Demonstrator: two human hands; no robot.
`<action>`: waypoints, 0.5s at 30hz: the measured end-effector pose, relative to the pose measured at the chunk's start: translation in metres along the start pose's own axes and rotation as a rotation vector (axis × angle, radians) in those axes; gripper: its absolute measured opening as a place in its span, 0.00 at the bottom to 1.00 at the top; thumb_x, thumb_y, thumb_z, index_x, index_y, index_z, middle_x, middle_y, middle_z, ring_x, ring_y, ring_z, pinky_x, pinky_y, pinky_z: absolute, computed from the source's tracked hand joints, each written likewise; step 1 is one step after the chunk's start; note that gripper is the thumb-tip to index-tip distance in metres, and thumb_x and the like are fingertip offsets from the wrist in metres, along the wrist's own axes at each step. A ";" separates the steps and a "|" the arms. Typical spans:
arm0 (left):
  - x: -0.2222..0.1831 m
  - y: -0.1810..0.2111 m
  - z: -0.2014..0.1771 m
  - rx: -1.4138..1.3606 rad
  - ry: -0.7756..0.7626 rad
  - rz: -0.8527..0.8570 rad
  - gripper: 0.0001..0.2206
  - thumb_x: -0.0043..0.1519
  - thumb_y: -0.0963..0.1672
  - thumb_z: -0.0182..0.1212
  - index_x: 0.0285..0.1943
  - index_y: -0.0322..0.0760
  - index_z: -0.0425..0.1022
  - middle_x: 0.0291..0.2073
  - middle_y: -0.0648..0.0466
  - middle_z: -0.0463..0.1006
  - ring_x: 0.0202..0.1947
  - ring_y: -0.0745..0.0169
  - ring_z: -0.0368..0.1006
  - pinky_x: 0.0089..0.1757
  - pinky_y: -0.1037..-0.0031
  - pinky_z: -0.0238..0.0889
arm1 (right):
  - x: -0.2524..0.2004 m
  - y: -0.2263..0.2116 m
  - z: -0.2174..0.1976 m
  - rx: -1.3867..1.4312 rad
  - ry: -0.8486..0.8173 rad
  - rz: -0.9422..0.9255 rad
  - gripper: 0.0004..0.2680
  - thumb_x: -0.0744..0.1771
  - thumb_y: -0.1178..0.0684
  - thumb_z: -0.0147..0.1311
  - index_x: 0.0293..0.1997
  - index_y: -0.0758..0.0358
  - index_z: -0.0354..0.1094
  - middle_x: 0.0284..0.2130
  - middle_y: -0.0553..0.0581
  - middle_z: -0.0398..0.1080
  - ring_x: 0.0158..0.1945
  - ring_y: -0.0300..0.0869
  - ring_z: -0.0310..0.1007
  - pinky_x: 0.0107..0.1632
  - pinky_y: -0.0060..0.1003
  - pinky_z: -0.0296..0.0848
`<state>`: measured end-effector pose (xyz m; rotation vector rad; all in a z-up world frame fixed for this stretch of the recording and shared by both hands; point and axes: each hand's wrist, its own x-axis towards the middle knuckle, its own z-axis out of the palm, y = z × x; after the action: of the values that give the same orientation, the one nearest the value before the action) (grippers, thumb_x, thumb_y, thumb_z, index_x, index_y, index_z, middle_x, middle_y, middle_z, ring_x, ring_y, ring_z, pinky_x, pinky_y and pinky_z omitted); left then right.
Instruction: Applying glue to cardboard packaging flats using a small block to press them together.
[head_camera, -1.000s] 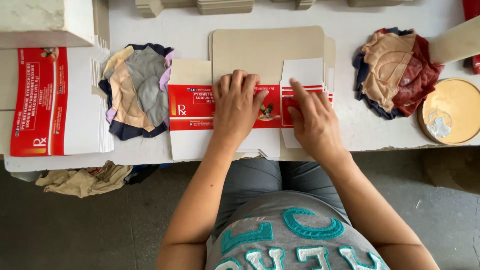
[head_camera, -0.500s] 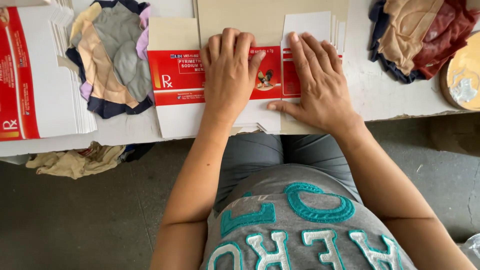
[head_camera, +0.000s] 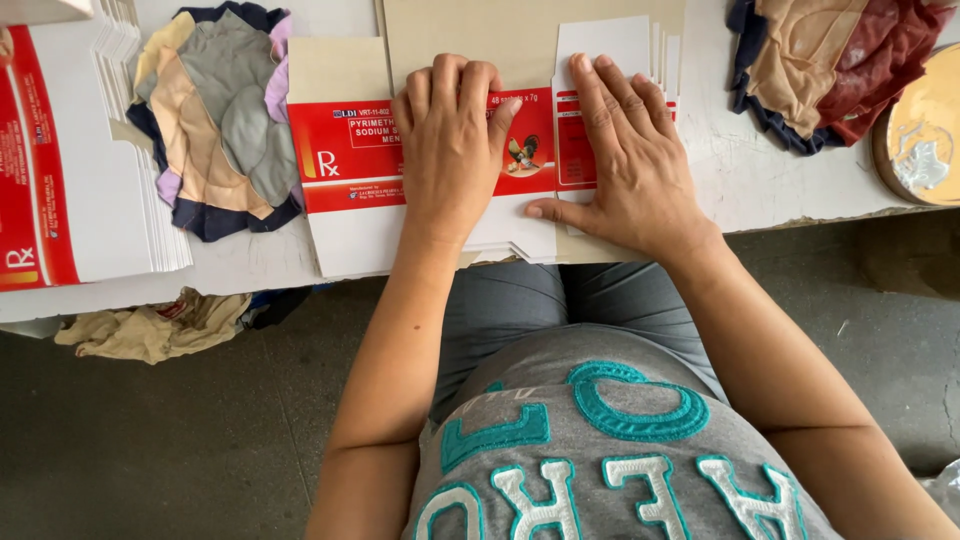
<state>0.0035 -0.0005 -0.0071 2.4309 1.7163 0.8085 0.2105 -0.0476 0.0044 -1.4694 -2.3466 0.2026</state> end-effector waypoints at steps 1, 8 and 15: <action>0.000 0.002 -0.003 -0.027 -0.021 -0.013 0.12 0.69 0.51 0.62 0.49 0.44 0.71 0.47 0.57 0.69 0.52 0.54 0.64 0.57 0.57 0.56 | 0.002 -0.002 -0.003 0.009 -0.009 0.006 0.48 0.62 0.18 0.58 0.78 0.71 0.39 0.73 0.69 0.54 0.78 0.57 0.50 0.78 0.55 0.46; 0.001 -0.002 0.011 0.125 -0.134 0.190 0.20 0.66 0.45 0.53 0.69 0.51 0.71 0.68 0.58 0.68 0.72 0.58 0.56 0.71 0.52 0.43 | 0.007 -0.005 -0.007 0.069 0.024 0.058 0.26 0.72 0.46 0.45 0.78 0.72 0.44 0.72 0.67 0.58 0.76 0.55 0.55 0.75 0.53 0.51; -0.024 0.060 -0.017 0.284 -0.211 0.215 0.30 0.67 0.50 0.46 0.77 0.28 0.61 0.77 0.46 0.55 0.79 0.55 0.41 0.72 0.51 0.28 | 0.010 -0.005 -0.004 0.077 0.127 0.079 0.22 0.71 0.53 0.46 0.75 0.70 0.48 0.69 0.68 0.60 0.72 0.53 0.58 0.73 0.51 0.53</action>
<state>0.0420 -0.0493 0.0189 2.8023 1.6078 0.3211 0.2041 -0.0414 0.0116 -1.4936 -2.1592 0.2114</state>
